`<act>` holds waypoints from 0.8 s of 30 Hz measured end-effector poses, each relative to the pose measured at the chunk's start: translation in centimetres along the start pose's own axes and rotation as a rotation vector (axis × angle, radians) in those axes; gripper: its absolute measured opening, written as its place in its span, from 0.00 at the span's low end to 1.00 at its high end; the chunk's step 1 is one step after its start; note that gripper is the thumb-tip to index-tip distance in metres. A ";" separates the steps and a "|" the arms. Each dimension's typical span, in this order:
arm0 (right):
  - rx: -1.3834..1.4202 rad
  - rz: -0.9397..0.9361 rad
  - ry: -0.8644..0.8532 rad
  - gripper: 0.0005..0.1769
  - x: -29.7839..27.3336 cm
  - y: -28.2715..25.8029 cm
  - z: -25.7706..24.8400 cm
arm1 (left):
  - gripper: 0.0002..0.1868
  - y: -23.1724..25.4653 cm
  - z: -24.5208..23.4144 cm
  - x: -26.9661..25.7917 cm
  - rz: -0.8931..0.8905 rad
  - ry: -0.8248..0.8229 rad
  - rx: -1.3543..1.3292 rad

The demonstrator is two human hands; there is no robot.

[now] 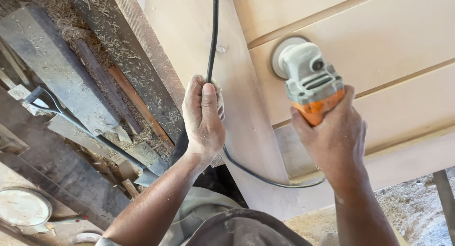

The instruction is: Sanding the surface of a wooden door using an electric power sander.

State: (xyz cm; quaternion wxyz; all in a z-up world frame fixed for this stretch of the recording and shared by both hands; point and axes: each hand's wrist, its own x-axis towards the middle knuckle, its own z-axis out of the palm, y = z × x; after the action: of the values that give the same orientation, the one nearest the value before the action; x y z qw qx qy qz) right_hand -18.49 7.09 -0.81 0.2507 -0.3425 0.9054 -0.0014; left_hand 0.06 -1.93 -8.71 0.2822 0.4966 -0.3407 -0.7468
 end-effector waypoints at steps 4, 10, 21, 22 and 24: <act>0.024 -0.026 -0.036 0.36 0.3 -1.6 0.1 | 0.13 0.3 0.0 0.1 0.001 0.010 0.003; 0.023 -0.062 0.024 0.36 0.6 -0.3 0.1 | 0.13 0.3 -0.6 0.0 0.019 -0.006 0.026; 0.014 0.008 -0.033 0.36 1.6 0.1 -0.5 | 0.11 -0.3 -0.4 0.4 0.039 -0.041 -0.040; -0.007 0.010 -0.019 0.37 1.9 1.0 -0.7 | 0.11 -0.4 -0.5 0.4 0.019 -0.033 -0.056; -0.010 0.012 0.009 0.37 2.5 2.9 -1.4 | 0.11 -0.1 -0.4 0.3 0.006 -0.023 -0.059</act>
State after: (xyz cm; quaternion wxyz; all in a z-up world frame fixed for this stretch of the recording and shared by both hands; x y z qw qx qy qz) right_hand -22.55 7.55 -1.23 0.2447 -0.3385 0.9086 0.0031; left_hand 0.29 -2.17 -9.08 0.2950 0.4785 -0.3231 -0.7613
